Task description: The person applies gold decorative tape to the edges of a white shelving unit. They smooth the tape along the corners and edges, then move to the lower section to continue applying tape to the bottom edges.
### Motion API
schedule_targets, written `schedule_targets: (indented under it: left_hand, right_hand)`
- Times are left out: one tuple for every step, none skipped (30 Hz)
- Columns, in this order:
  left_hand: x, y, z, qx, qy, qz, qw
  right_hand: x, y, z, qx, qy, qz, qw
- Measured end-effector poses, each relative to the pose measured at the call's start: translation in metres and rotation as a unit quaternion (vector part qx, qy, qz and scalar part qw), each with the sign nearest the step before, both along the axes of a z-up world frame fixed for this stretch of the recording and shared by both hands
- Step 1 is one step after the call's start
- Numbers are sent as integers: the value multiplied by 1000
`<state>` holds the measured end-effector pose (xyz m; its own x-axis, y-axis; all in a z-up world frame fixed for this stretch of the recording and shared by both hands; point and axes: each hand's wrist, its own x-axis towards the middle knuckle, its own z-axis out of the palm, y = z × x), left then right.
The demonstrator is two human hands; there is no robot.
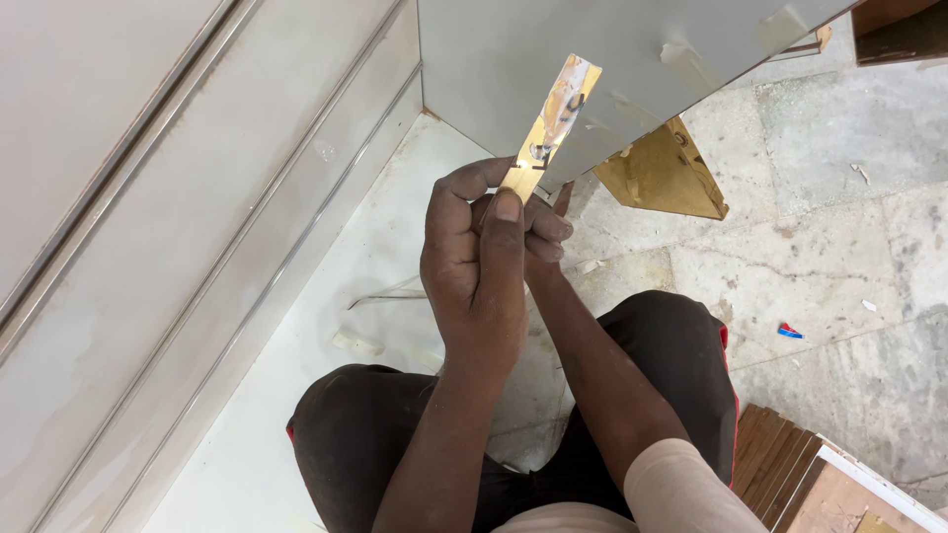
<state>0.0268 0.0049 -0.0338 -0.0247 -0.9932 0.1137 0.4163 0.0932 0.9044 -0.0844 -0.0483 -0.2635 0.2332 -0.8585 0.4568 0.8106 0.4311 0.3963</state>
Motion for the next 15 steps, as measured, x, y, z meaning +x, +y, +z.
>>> schedule_targets:
  left_hand:
    - [0, 0, 0, -3, 13, -3, 1000]
    - [0, 1, 0, -7, 27, -7, 1000]
    - [1, 2, 0, -9, 25, -8, 1000]
    - [1, 2, 0, -12, 23, -9, 1000]
    - [1, 3, 1, -15, 20, -10, 1000]
    - [1, 4, 1, -10, 19, -9, 1000]
    - [1, 4, 1, -5, 18, -8, 1000]
    - [0, 4, 1, -1, 18, -7, 1000]
    - [-1, 3, 1, -7, 24, -9, 1000]
    - [-2, 3, 1, -12, 30, -11, 999]
    - [-3, 3, 2, -17, 37, -13, 999]
    - [-3, 3, 3, -8, 24, -11, 1000]
    - [-3, 3, 4, 0, 11, -9, 1000]
    - [-4, 4, 6, 9, -3, -7, 1000]
    - [-5, 3, 6, 6, 0, -7, 1000]
  right_hand:
    - [-7, 1, -5, -5, 46, -9, 999]
    - [-13, 0, -9, 49, 89, -34, 994]
    - [-20, 2, -13, 98, 146, -61, 983]
    - [-25, 3, -17, 153, 193, -80, 966]
    - [-29, 3, -20, 189, 248, -101, 945]
    - [-32, 5, -21, 220, 295, -118, 922]
    - [-34, 7, -21, 253, 339, -132, 896]
    - [-35, 7, -20, 256, 349, -133, 892]
    - [-34, 8, -17, 252, 351, -137, 891]
    - [-31, 10, -13, 260, 355, -137, 888]
    - [-24, 12, -9, 182, 230, -119, 949]
    - [-14, 14, -5, 89, 54, -70, 992]
    - [-6, 16, 1, 3, -95, 7, 995]
    - [-1, 20, 6, 20, -213, 27, 976]
    - [2, 23, 12, 43, -350, 55, 934]
